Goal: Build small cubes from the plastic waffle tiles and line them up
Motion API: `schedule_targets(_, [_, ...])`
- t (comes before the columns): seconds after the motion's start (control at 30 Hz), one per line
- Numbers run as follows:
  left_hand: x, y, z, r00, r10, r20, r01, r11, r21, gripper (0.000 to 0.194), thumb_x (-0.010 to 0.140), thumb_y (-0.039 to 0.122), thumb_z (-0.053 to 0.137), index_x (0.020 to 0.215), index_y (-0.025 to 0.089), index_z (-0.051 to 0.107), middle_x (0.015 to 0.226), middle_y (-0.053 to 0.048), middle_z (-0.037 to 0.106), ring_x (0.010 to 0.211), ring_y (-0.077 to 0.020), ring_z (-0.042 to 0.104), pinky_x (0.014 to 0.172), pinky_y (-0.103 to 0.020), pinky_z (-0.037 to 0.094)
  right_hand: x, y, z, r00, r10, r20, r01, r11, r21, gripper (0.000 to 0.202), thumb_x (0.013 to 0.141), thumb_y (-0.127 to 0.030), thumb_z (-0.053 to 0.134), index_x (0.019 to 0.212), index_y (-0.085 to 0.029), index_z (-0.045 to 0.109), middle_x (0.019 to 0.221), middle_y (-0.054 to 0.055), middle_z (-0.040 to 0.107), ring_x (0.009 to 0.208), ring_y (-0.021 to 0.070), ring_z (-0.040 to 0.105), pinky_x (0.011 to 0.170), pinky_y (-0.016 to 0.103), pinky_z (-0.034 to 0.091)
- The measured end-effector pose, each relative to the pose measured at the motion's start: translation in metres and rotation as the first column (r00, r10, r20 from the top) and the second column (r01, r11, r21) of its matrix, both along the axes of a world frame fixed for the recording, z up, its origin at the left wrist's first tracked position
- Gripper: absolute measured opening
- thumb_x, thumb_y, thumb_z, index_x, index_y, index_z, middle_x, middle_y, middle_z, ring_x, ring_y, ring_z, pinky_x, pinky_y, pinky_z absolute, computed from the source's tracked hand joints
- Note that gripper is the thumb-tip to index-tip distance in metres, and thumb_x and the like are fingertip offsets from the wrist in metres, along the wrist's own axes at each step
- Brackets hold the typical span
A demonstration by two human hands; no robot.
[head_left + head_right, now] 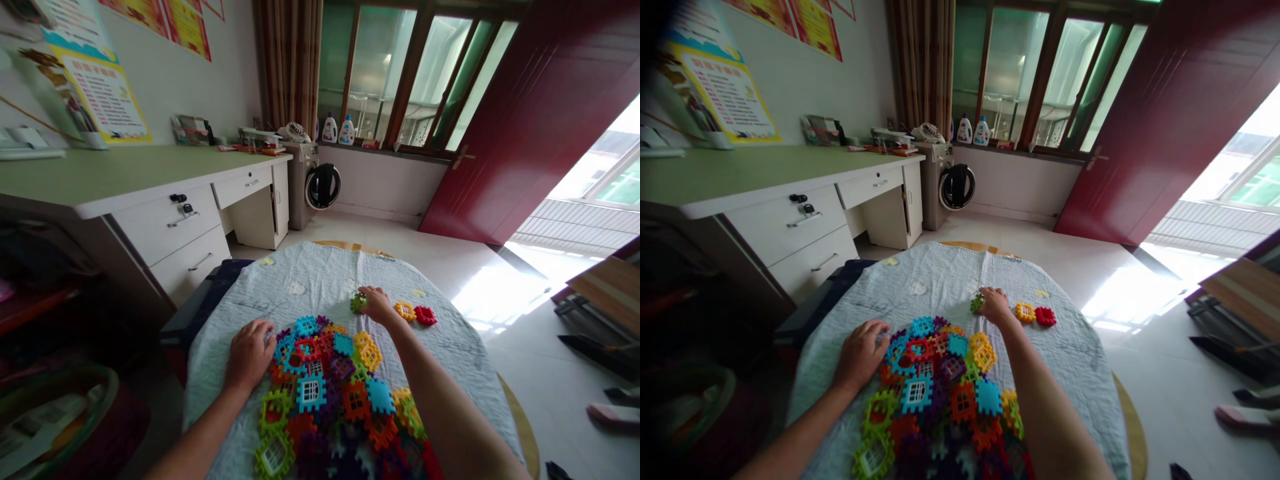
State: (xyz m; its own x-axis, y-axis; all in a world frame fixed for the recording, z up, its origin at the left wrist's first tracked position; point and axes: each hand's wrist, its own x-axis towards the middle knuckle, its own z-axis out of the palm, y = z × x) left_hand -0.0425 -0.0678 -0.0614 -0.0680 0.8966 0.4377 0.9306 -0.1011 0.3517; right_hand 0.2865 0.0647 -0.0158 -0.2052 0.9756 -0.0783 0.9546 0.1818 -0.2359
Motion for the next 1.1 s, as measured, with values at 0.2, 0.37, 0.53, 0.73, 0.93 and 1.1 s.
schedule_targets(0.2, [-0.001, 0.001, -0.002, 1.000, -0.009, 0.011, 0.009, 1.000, 0.001, 0.020, 0.085, 0.027, 0.048, 0.094, 0.020, 0.064, 0.105, -0.008, 0.067, 0.102, -0.0248, 0.061, 0.095, -0.039, 0.046, 0.000, 0.002, -0.007, 1.000, 0.023, 0.014, -0.023, 1.000, -0.017, 0.058, 0.069, -0.021, 0.069, 0.126, -0.026, 0.060, 0.128, 0.006, 0.064, 0.115, 0.0298, 0.052, 0.090, 0.036, 0.036])
schedule_targets(0.37, [0.000, 0.000, 0.000, 1.000, -0.008, 0.014, 0.008, 1.000, -0.004, 0.019, 0.085, 0.027, 0.048, 0.094, 0.020, 0.063, 0.104, -0.008, 0.067, 0.101, -0.0245, 0.061, 0.094, -0.039, 0.046, -0.002, 0.005, -0.009, 0.999, 0.034, 0.005, -0.034, 0.999, -0.002, 0.057, 0.068, -0.021, 0.070, 0.123, -0.027, 0.062, 0.124, 0.005, 0.066, 0.113, 0.0287, 0.054, 0.090, 0.035, 0.037])
schedule_targets(0.53, [0.001, -0.001, 0.001, 1.000, -0.006, 0.017, 0.006, 1.000, -0.010, 0.018, 0.085, 0.027, 0.048, 0.093, 0.020, 0.063, 0.105, -0.008, 0.067, 0.102, -0.0244, 0.061, 0.095, -0.039, 0.046, -0.001, 0.004, -0.009, 0.999, 0.047, -0.016, -0.047, 0.999, 0.015, 0.055, 0.067, -0.019, 0.070, 0.121, -0.026, 0.063, 0.122, 0.005, 0.067, 0.111, 0.0275, 0.056, 0.090, 0.034, 0.039])
schedule_targets(0.73, [0.001, 0.000, 0.001, 1.000, -0.001, 0.012, 0.001, 1.000, 0.000, 0.019, 0.084, 0.027, 0.048, 0.093, 0.021, 0.063, 0.104, -0.009, 0.068, 0.101, -0.0244, 0.061, 0.094, -0.039, 0.046, 0.000, 0.001, -0.008, 0.995, 0.053, -0.082, -0.049, 0.997, 0.055, 0.058, 0.066, -0.016, 0.072, 0.123, -0.024, 0.063, 0.122, 0.007, 0.067, 0.111, 0.0265, 0.058, 0.094, 0.035, 0.039])
schedule_targets(0.93, [0.001, 0.000, 0.001, 1.000, -0.009, 0.001, 0.009, 1.000, -0.011, 0.021, 0.085, 0.028, 0.047, 0.094, 0.019, 0.064, 0.105, -0.009, 0.068, 0.102, -0.0250, 0.061, 0.094, -0.039, 0.046, 0.019, -0.022, 0.007, 0.978, 0.036, -0.206, -0.008, 0.991, 0.135, 0.052, 0.076, -0.020, 0.066, 0.127, -0.018, 0.059, 0.131, 0.011, 0.062, 0.117, 0.0242, 0.057, 0.101, 0.038, 0.040])
schedule_targets(1.1, [-0.001, -0.001, 0.000, 1.000, -0.012, -0.004, 0.012, 1.000, -0.010, 0.023, 0.085, 0.028, 0.046, 0.095, 0.019, 0.064, 0.106, -0.010, 0.068, 0.103, -0.0255, 0.061, 0.093, -0.040, 0.046, 0.045, -0.066, 0.009, 0.954, 0.006, -0.301, 0.033, 0.992, 0.123, 0.040, 0.080, -0.023, 0.061, 0.119, -0.016, 0.063, 0.118, 0.011, 0.068, 0.103, 0.0221, 0.064, 0.090, 0.036, 0.049])
